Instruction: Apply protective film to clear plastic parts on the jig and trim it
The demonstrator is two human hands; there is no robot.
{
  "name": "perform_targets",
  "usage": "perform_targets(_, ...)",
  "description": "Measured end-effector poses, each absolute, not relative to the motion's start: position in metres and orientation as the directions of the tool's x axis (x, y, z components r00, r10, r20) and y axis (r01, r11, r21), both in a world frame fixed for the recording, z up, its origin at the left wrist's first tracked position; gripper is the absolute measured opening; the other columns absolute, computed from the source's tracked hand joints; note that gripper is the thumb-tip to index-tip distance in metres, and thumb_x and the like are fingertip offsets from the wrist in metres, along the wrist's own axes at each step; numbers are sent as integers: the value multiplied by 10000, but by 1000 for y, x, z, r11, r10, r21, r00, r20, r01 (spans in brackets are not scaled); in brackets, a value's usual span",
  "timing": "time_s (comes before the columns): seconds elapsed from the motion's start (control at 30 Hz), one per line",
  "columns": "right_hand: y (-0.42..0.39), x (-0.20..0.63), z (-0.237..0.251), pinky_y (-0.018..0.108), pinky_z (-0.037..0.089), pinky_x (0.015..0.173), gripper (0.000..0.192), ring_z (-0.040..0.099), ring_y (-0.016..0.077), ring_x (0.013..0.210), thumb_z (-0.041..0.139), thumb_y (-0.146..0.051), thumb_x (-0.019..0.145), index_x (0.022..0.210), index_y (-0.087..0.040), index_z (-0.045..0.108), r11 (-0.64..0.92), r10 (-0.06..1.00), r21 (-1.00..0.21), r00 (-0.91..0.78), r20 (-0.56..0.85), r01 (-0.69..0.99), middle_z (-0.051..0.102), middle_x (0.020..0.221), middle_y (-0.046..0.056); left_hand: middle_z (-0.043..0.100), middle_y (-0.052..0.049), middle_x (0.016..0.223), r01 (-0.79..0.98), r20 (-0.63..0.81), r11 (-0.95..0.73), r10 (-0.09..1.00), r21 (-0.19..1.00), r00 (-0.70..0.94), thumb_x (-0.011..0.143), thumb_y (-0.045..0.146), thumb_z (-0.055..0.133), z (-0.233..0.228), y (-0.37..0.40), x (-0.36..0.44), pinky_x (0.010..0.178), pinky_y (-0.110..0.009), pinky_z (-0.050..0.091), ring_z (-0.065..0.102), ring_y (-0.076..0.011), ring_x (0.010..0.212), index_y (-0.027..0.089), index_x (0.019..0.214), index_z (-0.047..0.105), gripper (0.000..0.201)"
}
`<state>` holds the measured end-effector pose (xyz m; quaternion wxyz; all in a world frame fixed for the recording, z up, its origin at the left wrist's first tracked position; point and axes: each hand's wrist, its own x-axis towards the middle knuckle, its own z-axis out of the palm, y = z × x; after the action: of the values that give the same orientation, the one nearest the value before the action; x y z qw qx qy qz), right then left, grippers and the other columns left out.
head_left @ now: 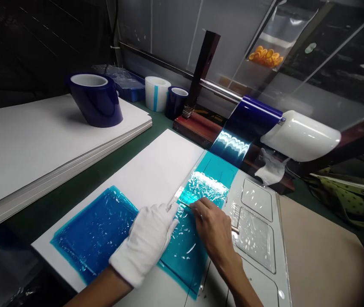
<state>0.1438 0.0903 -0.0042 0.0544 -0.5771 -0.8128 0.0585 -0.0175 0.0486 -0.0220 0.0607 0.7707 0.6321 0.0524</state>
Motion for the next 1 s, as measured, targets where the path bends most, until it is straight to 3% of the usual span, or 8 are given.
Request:
perform_targets(0.3, 96, 146, -3, 277, 195, 530, 233, 605, 162, 793, 514, -97, 924, 911, -254, 686, 337, 938, -146, -345, -35, 930, 674, 894, -17, 653, -76, 987, 964, -64, -174, 980, 199, 190, 991, 333, 295, -23, 50, -19, 825, -421, 519, 639, -235, 891, 252, 1328, 498, 402)
perform_targets(1.0, 48, 249, 5, 249, 224, 511, 254, 591, 178, 738, 448, -79, 908, 885, -241, 643, 225, 970, -8, -225, -91, 974, 646, 880, -4, 659, -65, 918, 955, -59, -216, 971, 205, 232, 968, 301, 388, -14, 53, -20, 728, -372, 526, 631, -211, 790, 229, 1295, 538, 366)
